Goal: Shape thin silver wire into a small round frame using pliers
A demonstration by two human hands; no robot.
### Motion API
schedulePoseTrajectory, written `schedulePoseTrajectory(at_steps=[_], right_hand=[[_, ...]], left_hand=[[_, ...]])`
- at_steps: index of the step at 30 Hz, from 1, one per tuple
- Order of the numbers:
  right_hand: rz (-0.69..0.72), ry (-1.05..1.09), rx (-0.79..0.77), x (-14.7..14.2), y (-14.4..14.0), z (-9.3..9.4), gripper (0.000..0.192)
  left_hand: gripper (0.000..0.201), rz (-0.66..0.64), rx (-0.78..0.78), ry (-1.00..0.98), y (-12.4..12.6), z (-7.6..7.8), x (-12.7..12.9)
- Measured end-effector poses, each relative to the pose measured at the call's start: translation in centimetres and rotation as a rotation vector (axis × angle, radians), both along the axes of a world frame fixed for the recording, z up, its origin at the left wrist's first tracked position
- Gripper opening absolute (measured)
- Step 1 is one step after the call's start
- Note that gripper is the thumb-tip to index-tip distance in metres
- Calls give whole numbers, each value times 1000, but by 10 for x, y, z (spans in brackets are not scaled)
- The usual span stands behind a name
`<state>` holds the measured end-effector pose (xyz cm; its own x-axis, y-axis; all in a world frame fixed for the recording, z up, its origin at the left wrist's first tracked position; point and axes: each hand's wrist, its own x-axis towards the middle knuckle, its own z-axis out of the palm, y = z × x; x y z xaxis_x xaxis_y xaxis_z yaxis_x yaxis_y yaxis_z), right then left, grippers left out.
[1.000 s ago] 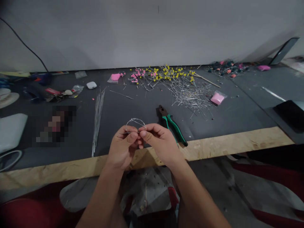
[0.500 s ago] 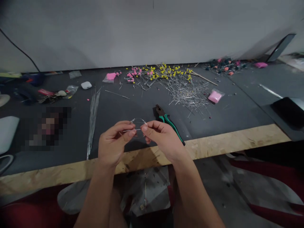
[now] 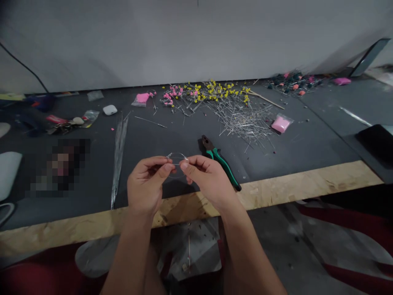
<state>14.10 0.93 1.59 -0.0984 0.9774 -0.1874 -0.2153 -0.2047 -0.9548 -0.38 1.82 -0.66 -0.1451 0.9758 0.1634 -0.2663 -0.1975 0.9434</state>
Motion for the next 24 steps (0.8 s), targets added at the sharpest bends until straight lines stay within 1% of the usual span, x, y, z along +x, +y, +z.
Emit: schedulePoseTrajectory(at_steps=[3,7,14,17,19,21,24], right_hand=[[-32,13,15,-5,2,0,9],[-41,31,21,-9,4,0,9],[-91,62,46,-11,6,-4,3],[-104,32,59,-10,7,-5,3],[-109,20,61,-10,6,-5,3],[-101,25,57,-9,6,-5,3],[-72,39,53,-7,6,-5,3]], left_hand=[[13,26,-47,-48,0,2,-1],[13,51,-95,-91,0,4,-2],[13,35,-130,-110,2,3,-1],[18,48,-166,-139,2,5,1],[25,23,-195,-165,1,7,1],[33,-36,-222,-176,0,9,1],[34,-109,-238,-153,-2,11,0]])
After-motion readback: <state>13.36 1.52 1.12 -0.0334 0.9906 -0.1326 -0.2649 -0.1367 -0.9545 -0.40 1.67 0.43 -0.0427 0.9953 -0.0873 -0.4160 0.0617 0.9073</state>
